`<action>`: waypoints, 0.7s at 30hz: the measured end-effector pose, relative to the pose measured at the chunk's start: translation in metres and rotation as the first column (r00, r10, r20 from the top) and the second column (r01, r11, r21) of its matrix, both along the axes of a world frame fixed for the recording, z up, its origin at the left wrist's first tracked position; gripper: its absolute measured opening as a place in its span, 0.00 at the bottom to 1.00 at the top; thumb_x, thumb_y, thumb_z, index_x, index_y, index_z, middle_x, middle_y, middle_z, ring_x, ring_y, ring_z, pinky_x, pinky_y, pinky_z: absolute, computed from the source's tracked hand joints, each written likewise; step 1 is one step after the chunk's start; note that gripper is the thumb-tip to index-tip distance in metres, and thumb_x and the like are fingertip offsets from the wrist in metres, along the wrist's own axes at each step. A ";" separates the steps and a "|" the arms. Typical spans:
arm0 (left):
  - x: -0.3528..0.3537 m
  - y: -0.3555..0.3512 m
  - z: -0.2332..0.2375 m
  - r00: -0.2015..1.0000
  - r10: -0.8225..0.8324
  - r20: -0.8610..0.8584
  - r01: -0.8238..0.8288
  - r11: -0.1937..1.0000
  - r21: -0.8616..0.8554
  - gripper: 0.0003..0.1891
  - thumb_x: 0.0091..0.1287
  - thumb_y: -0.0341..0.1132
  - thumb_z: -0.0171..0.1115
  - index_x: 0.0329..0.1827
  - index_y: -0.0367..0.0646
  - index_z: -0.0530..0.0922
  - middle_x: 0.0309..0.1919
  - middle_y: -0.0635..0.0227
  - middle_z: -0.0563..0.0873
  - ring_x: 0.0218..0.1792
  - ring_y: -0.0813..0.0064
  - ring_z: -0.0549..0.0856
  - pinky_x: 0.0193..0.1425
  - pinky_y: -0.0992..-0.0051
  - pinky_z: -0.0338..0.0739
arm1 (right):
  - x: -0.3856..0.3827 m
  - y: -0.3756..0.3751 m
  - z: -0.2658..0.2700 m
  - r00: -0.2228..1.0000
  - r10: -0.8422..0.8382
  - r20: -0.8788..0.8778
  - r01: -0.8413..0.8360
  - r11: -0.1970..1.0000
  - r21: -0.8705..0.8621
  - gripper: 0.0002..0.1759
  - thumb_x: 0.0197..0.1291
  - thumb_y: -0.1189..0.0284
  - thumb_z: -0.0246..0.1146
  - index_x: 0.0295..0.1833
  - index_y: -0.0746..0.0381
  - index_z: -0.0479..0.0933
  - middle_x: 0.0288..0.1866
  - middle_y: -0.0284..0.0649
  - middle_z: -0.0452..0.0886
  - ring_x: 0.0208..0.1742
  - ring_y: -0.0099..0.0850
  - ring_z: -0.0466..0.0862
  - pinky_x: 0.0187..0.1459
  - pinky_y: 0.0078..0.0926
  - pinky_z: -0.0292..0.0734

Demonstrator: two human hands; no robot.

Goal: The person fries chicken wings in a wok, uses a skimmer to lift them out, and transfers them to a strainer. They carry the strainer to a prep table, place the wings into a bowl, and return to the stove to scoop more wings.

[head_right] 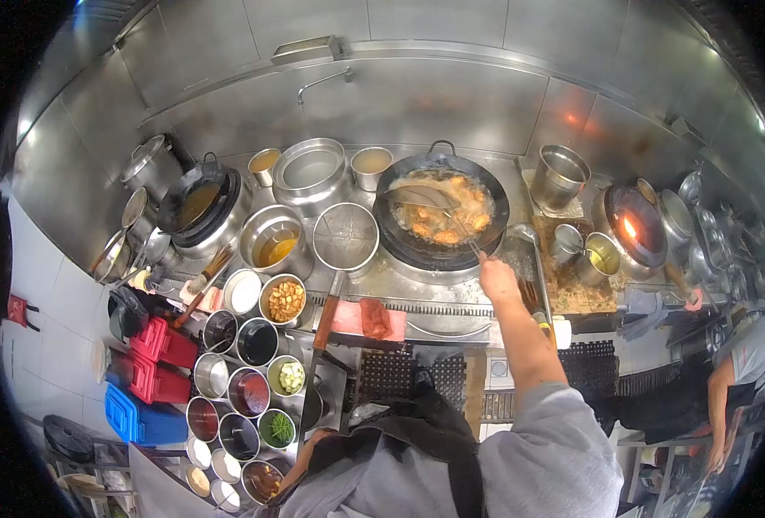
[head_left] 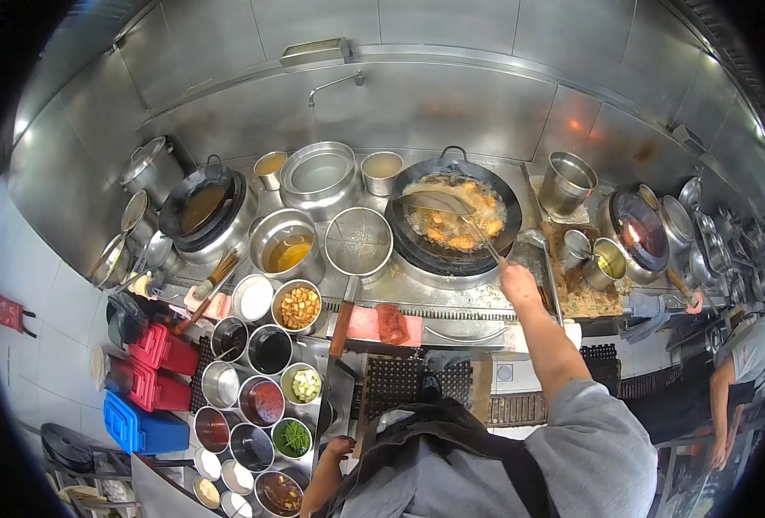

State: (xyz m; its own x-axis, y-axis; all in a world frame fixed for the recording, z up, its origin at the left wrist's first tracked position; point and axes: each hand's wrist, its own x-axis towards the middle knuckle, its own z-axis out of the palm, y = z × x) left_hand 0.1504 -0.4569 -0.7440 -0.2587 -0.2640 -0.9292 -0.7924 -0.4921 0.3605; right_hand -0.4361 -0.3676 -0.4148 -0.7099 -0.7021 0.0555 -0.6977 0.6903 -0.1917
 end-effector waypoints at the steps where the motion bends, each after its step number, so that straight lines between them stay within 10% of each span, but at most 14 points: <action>1: -0.001 -0.001 -0.003 0.999 -0.024 -0.029 0.024 1.000 0.006 0.14 0.61 0.35 0.57 0.51 0.49 0.79 0.43 0.71 0.82 0.41 0.72 0.82 0.42 0.65 0.76 | -0.002 -0.012 -0.004 1.000 -0.005 -0.005 0.005 1.000 -0.015 0.23 0.54 0.77 0.51 0.58 0.60 0.72 0.43 0.51 0.80 0.44 0.52 0.80 0.48 0.46 0.75; 6: 0.013 0.001 -0.007 0.999 -0.024 0.043 0.022 0.999 0.028 0.13 0.61 0.37 0.57 0.49 0.48 0.79 0.43 0.71 0.82 0.42 0.73 0.81 0.42 0.65 0.76 | -0.011 -0.025 0.002 1.000 -0.012 -0.009 0.011 0.995 -0.096 0.23 0.53 0.78 0.50 0.57 0.60 0.73 0.43 0.52 0.80 0.44 0.51 0.80 0.48 0.46 0.75; 13: 0.078 0.045 0.038 0.814 0.373 -0.445 -0.381 0.921 0.075 0.13 0.60 0.37 0.57 0.47 0.46 0.78 0.42 0.71 0.81 0.42 0.73 0.81 0.43 0.66 0.76 | -0.037 -0.003 0.036 0.995 -0.097 -0.029 0.087 0.968 -0.237 0.22 0.52 0.77 0.52 0.56 0.60 0.74 0.43 0.56 0.80 0.45 0.51 0.80 0.50 0.47 0.74; 14: 0.062 0.054 0.117 0.849 -0.231 -0.475 -0.022 0.883 -0.468 0.16 0.57 0.38 0.60 0.47 0.45 0.76 0.42 0.69 0.80 0.41 0.73 0.81 0.42 0.69 0.75 | -0.041 -0.005 0.041 0.993 -0.117 -0.027 0.111 0.977 -0.181 0.22 0.52 0.77 0.52 0.55 0.60 0.74 0.42 0.56 0.80 0.45 0.52 0.80 0.50 0.47 0.74; 15: 0.066 0.051 0.096 0.849 -0.232 -0.475 -0.021 0.883 -0.469 0.16 0.57 0.38 0.60 0.47 0.45 0.76 0.42 0.69 0.80 0.41 0.73 0.81 0.42 0.69 0.75 | -0.045 -0.005 0.044 0.990 -0.140 -0.026 0.135 0.983 -0.124 0.22 0.52 0.76 0.52 0.55 0.59 0.75 0.41 0.56 0.80 0.45 0.52 0.80 0.50 0.47 0.75; 17: 0.076 0.044 0.037 0.910 0.300 -0.286 -0.293 0.954 0.068 0.17 0.54 0.38 0.62 0.47 0.45 0.76 0.39 0.67 0.81 0.40 0.72 0.81 0.41 0.72 0.75 | -0.061 -0.004 0.027 0.989 -0.148 -0.026 0.143 0.982 -0.121 0.20 0.52 0.75 0.52 0.53 0.59 0.76 0.40 0.56 0.80 0.45 0.54 0.80 0.50 0.46 0.75; 21: 0.051 0.025 0.023 0.980 0.155 -0.127 -0.153 0.988 0.022 0.16 0.54 0.38 0.62 0.46 0.46 0.77 0.38 0.67 0.81 0.40 0.72 0.81 0.40 0.72 0.75 | -0.066 0.014 0.002 0.994 -0.105 -0.019 0.105 0.994 -0.029 0.19 0.52 0.75 0.52 0.50 0.59 0.77 0.39 0.56 0.80 0.46 0.53 0.79 0.50 0.45 0.75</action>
State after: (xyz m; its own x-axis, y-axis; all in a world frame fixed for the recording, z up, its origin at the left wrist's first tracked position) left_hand 0.2016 -0.4321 -0.7210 -0.3330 -0.2991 -0.8942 -0.6545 -0.6094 0.4475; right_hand -0.5016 -0.3539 -0.4130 -0.7782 -0.6217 0.0887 -0.6255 0.7546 -0.1984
